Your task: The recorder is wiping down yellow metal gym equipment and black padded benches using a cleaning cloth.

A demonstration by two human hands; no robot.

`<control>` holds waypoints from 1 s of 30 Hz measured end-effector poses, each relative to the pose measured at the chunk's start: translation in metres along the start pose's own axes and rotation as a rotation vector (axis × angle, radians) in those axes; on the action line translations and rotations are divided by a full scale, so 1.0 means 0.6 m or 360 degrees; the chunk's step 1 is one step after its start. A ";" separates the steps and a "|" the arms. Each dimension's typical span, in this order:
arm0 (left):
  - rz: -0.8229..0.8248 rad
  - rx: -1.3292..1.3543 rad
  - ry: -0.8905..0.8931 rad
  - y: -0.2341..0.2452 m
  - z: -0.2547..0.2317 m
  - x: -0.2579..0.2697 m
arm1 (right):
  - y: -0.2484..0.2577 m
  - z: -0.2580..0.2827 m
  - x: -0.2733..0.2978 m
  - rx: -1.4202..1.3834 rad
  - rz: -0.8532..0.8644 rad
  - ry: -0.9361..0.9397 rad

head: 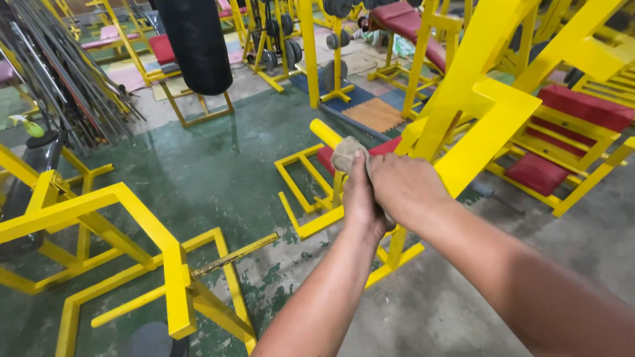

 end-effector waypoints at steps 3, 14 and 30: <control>-0.0052 -0.0092 -0.0067 -0.025 -0.022 0.045 | 0.018 0.001 0.012 0.0241 -0.0238 0.0021; -0.0151 0.0264 -0.0062 -0.035 -0.120 -0.030 | 0.087 0.019 -0.001 -0.0317 0.0359 -0.0102; 0.0109 0.0514 -0.0008 0.030 -0.146 -0.203 | 0.063 0.061 -0.133 -0.0355 0.0330 -0.0246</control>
Point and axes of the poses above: each hand's wrist, its own x-axis away from the middle knuckle, its own y-axis out of the back of the hand, z = x × y, the point moved 4 cm from there along -x, towards the middle knuckle, and after that the axes turned 10 degrees about x, right-handed, at the moved point
